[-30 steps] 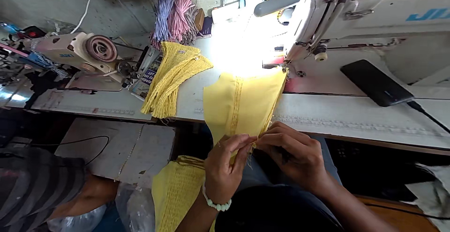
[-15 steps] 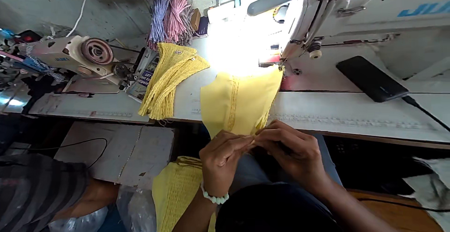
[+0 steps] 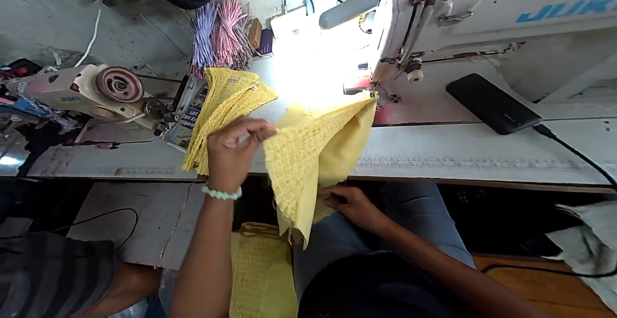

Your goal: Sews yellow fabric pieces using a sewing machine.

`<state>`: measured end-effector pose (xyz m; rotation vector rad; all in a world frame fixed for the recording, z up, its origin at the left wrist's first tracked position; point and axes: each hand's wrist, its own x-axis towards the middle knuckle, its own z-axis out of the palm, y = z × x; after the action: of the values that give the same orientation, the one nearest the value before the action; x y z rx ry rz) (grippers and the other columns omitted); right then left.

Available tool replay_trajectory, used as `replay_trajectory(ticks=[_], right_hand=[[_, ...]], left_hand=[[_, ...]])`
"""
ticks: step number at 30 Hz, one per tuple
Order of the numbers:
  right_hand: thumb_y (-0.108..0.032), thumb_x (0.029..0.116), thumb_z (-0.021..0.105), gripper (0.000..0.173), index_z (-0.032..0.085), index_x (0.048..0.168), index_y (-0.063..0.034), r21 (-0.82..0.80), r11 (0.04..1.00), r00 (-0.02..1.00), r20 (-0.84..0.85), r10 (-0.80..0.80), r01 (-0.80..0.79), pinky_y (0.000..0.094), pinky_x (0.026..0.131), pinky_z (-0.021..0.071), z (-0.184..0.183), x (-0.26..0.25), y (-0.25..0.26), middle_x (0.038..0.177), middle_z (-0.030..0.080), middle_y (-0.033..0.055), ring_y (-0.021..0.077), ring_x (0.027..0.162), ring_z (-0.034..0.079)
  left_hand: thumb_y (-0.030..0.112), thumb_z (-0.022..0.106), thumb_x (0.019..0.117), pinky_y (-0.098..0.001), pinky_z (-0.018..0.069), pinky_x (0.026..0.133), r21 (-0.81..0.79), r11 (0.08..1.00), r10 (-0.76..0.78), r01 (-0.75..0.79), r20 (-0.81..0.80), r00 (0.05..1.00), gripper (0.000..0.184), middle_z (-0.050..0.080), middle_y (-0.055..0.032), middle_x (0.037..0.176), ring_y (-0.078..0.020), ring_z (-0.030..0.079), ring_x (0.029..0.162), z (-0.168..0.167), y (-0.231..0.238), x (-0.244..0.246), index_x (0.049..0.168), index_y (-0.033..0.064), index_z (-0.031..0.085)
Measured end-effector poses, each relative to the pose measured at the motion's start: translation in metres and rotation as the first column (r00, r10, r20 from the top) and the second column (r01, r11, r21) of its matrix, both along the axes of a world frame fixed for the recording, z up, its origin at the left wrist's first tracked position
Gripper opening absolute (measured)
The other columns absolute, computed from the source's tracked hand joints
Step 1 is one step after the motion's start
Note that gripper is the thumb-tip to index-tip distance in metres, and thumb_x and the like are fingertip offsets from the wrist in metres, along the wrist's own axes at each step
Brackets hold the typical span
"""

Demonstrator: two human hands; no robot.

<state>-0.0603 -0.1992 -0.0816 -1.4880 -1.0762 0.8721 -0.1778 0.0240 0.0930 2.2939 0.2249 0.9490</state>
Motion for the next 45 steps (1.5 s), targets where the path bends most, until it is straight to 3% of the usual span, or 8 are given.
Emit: replay_trajectory(ticks=[5,10,13,16,24,35,39,45], right_hand=[[0.005,0.0842,0.06,0.031,0.078,0.106,-0.0089,0.394,0.916,0.878,0.408,-0.251,0.079,0.0221,0.095,0.0532,0.017,-0.01,-0.042,0.098,0.076,0.0056,0.0141,0.102,0.069],[-0.003,0.0991,0.053,0.022,0.071,0.11,-0.0081,0.549,0.836,0.588,0.682,-0.436,-0.018,0.0212,0.074,0.0516,0.056,0.005,-0.055,0.082,0.068,0.0051,0.0161,0.082,0.063],[-0.007,0.1021,0.055,0.018,0.071,0.11,-0.0094,0.558,0.826,0.519,0.73,-0.445,-0.076,0.025,0.066,0.0502,0.081,0.01,-0.048,0.085,0.063,0.0085,0.0183,0.076,0.06],[-0.01,0.1035,0.055,0.016,0.069,0.112,-0.0126,0.566,0.82,0.522,0.728,-0.445,-0.09,0.0203,0.07,0.0475,0.1,0.01,-0.034,0.099,0.06,0.0104,0.0162,0.085,0.057],[-0.001,0.0972,0.057,0.015,0.071,0.097,-0.0056,0.651,0.756,0.62,0.619,-0.482,-0.063,0.0183,0.078,0.051,0.127,0.012,-0.005,0.088,0.071,0.0087,0.0146,0.086,0.064],[-0.005,0.0968,0.064,0.004,0.066,0.093,-0.0032,0.674,0.738,0.651,0.542,-0.531,0.041,0.0125,0.079,0.0511,0.137,0.011,-0.017,0.086,0.07,0.0085,0.0074,0.086,0.066],[-0.011,0.0988,0.067,0.012,0.067,0.104,-0.0006,0.68,0.72,0.66,0.479,-0.579,0.139,0.0089,0.076,0.05,0.136,0.008,-0.023,0.086,0.069,0.008,0.0016,0.082,0.064],[-0.005,0.0986,0.064,0.01,0.073,0.102,-0.0037,0.707,0.701,0.613,0.513,-0.6,0.095,0.0155,0.081,0.0519,0.134,0.01,-0.033,0.089,0.07,0.009,0.0096,0.088,0.065]], left_hand=[[0.011,0.071,0.0938,-0.0202,0.0547,0.087,0.039,0.998,0.042,-0.041,-0.039,0.998,0.015,0.072,-0.0022,0.096,0.0009,0.066,0.089,0.028,0.052,0.04,0.1,-0.0031,0.072],[0.011,0.073,0.0922,-0.0229,0.0563,0.086,0.052,0.995,-0.09,0.09,0.006,0.996,0.014,0.071,-0.0026,0.095,-0.0031,0.067,0.09,0.027,-0.001,0.035,0.098,-0.0017,0.073],[0.01,0.075,0.0904,-0.0223,0.0579,0.08,-0.081,0.992,-0.098,0.101,0.04,0.994,0.012,0.071,-0.0006,0.092,-0.0038,0.067,0.086,0.002,-0.044,0.012,0.097,0.0002,0.074],[0.01,0.077,0.0881,-0.0213,0.0585,0.08,-0.27,0.961,-0.028,0.063,0.132,0.991,0.007,0.072,0.0043,0.088,-0.0015,0.067,0.085,-0.022,-0.072,-0.002,0.092,0.0038,0.076],[0.004,0.074,0.0892,-0.0191,0.0576,0.079,-0.486,0.874,0.092,0.021,0.208,0.974,0.004,0.073,0.0032,0.085,-0.0001,0.068,0.082,-0.035,-0.111,-0.005,0.091,0.0006,0.075],[0.009,0.069,0.096,-0.0172,0.0529,0.084,-0.058,0.998,0.027,-0.015,0.222,0.975,0.014,0.074,-0.0072,0.089,-0.0058,0.066,0.09,-0.033,-0.124,-0.004,0.097,-0.0018,0.078],[0.012,0.062,0.1012,-0.0193,0.0506,0.088,0.044,0.999,-0.022,0.012,0.227,0.974,0.019,0.071,-0.0089,0.092,-0.0095,0.064,0.093,-0.033,-0.13,0.0,0.102,-0.0009,0.075],[0.005,0.072,0.0934,-0.0221,0.0536,0.089,0.073,0.997,-0.032,0.01,0.302,0.953,0.009,0.072,-0.01,0.094,-0.0128,0.067,0.095,-0.043,-0.138,0.006,0.099,-0.0013,0.074]])
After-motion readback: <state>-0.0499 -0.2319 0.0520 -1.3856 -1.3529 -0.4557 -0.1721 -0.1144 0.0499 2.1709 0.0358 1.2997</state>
